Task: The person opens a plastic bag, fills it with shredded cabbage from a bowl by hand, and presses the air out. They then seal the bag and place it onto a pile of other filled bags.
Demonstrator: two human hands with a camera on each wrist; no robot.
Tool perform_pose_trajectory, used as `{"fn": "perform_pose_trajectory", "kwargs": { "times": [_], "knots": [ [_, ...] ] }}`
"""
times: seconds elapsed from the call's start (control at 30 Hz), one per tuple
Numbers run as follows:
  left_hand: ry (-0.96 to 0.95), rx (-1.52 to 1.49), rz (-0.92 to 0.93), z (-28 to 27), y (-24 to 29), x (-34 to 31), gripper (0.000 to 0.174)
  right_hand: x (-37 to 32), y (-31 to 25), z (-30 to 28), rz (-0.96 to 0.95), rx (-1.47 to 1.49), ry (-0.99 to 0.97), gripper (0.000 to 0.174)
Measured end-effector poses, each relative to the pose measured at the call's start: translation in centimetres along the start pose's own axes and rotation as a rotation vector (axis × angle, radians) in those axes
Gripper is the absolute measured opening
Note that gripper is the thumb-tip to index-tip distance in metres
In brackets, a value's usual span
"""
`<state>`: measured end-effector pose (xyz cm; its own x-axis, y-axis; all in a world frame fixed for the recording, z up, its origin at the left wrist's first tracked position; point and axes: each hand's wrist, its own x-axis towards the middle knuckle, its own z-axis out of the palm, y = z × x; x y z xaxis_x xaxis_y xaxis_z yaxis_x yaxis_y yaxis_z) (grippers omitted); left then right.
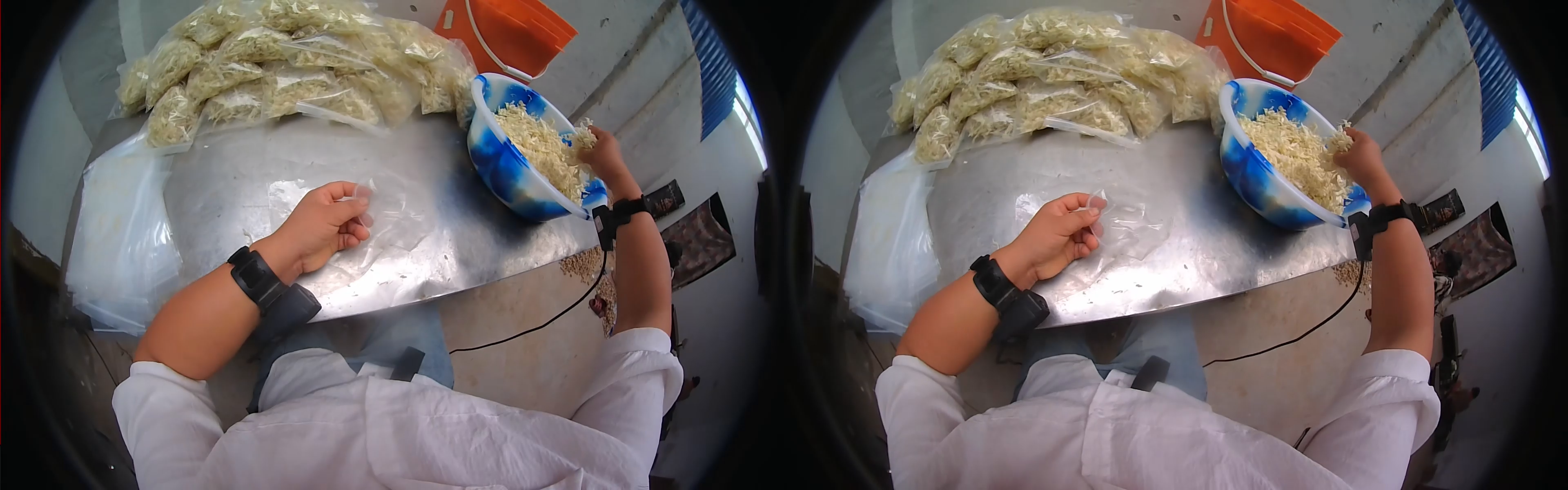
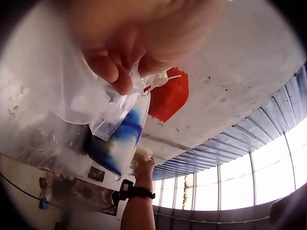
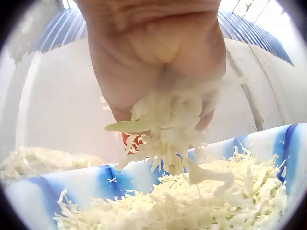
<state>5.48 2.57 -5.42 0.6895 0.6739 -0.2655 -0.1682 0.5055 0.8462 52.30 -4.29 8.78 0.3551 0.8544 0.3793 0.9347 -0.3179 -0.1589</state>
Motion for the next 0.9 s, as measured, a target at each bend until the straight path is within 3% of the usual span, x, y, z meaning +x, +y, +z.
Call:
{"fn": "perform_pose_trajectory", "kwargs": {
  "times": [0.23,0.43,0.57,0.73,0.83,0.9],
  "knots": [
    [-0.095,-0.084,0.015,-0.4,-0.4,0.2,0.020,-0.7,-3.3,-1.6,0.140,0.571,0.047,0.042],
    [-0.080,-0.084,0.011,-0.3,-0.5,0.4,0.022,-3.7,-11.1,-1.8,0.030,1.074,-0.016,0.032],
    [-0.060,-0.091,0.001,-0.1,-0.4,0.4,0.023,-6.9,-17.2,0.9,-0.097,1.361,-0.243,0.034],
    [-0.069,-0.098,0.003,-0.2,-0.5,0.5,0.024,-10.9,-22.8,6.5,-0.055,1.462,-0.274,0.035],
    [-0.077,-0.104,0.007,-0.1,-0.6,0.5,0.024,-11.7,-23.6,9.8,-0.118,1.360,-0.248,0.032],
    [-0.082,-0.111,0.013,-0.1,-0.6,0.6,0.024,-12.1,-24.0,11.4,-0.232,1.048,-0.110,0.030]
  ]
}}
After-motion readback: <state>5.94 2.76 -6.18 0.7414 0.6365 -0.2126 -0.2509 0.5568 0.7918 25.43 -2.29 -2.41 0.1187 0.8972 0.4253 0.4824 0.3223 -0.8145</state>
